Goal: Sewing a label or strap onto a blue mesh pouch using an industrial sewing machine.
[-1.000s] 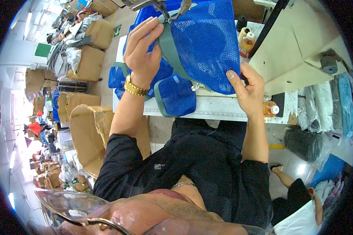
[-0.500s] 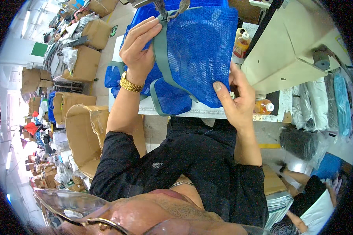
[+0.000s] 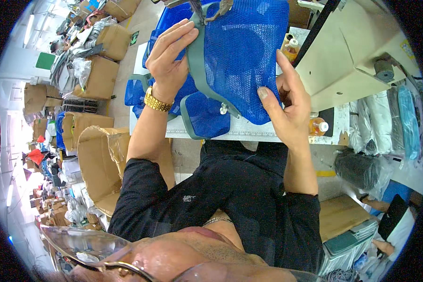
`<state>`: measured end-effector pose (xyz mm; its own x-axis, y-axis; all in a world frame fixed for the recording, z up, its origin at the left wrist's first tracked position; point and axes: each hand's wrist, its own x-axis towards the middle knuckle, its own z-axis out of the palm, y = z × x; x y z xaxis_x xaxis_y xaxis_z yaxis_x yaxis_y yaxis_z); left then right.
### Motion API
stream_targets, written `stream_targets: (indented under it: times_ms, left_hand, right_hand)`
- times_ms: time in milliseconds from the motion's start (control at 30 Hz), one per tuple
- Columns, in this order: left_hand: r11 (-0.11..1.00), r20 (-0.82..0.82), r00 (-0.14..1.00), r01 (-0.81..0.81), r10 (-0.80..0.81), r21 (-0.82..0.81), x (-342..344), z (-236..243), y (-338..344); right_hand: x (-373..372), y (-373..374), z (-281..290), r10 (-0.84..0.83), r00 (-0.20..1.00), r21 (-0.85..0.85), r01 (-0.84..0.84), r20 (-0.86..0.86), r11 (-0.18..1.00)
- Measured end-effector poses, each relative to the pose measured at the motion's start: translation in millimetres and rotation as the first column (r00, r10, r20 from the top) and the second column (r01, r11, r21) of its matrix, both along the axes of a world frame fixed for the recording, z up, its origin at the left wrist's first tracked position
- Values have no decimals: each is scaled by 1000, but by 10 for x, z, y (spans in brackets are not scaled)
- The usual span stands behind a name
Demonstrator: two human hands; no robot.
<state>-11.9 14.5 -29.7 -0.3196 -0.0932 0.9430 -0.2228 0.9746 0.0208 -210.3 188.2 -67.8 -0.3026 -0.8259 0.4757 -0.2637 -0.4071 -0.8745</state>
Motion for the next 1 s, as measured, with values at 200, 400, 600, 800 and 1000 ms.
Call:
stream_targets:
  times_ms: [200,400,600,800,1000]
  left_hand:
    - [1000,-6,1000,-1,1,-3,-15,-4,-2]
    - [1000,-14,1000,-3,3,-2,-25,16,6]
    - [1000,-9,1000,-8,7,-13,-17,22,-13]
    - [1000,-4,1000,-9,9,-13,-17,16,-14]
    - [1000,13,1000,-11,11,3,-4,25,23]
  right_hand:
    - [-40,-63,118,16,999,8,-17,50,1000]
    - [-10,-164,196,14,995,-25,-11,98,1000]
    - [-49,-232,238,4,999,-19,-3,50,1000]
    - [-127,-338,233,9,999,-32,-8,33,999]
    - [-195,-431,262,18,1000,-29,-17,16,999]
